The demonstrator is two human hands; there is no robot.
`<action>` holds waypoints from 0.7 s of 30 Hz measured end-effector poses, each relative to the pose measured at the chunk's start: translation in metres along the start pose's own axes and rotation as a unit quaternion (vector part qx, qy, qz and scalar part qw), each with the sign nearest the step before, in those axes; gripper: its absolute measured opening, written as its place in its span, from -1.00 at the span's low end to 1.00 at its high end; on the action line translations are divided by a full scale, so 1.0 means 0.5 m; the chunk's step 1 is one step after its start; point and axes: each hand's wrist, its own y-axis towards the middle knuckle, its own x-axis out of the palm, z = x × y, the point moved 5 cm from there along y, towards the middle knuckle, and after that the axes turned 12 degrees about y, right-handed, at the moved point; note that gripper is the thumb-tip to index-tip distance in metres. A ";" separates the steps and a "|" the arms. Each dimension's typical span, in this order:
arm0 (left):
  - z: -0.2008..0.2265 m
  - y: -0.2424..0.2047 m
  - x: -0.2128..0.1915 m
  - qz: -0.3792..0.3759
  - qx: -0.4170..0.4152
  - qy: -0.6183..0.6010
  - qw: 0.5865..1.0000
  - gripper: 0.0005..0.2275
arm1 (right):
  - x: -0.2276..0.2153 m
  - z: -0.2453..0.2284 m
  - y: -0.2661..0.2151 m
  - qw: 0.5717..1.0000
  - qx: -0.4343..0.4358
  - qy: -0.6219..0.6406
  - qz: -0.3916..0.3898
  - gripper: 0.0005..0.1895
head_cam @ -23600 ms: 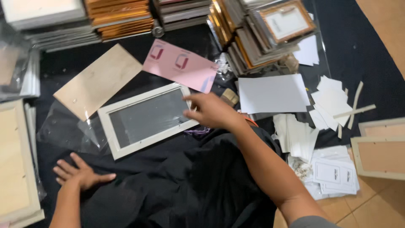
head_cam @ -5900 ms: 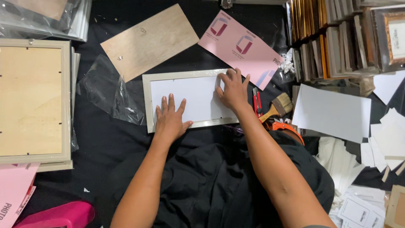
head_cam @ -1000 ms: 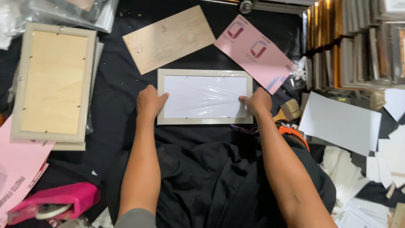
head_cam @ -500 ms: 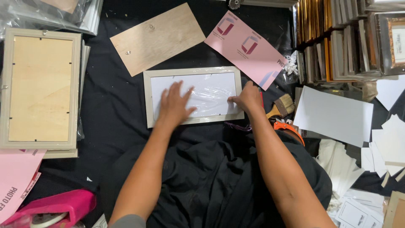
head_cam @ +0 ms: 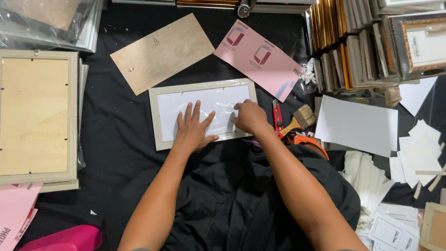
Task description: The person assembles a photo frame by removing the back panel, cleaning the glass with a brush, inserting a white backing sheet, and reattaching the back panel. The person uses a utility knife to pry off the back and a brush to wipe the glass surface.
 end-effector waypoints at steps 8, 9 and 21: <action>-0.006 0.000 0.001 0.003 0.007 -0.016 1.000 -0.29 | 0.114 0.002 -0.100 0.939 0.114 -0.102 -0.308 0.13; -0.003 -0.002 -0.005 0.003 0.007 -0.017 1.000 -0.29 | 0.114 0.011 -0.098 0.939 0.114 -0.102 -0.308 0.13; 0.025 0.001 0.013 -0.025 0.053 0.007 0.998 -0.33 | 0.044 -0.006 -0.095 0.938 0.148 -0.119 -0.291 -0.16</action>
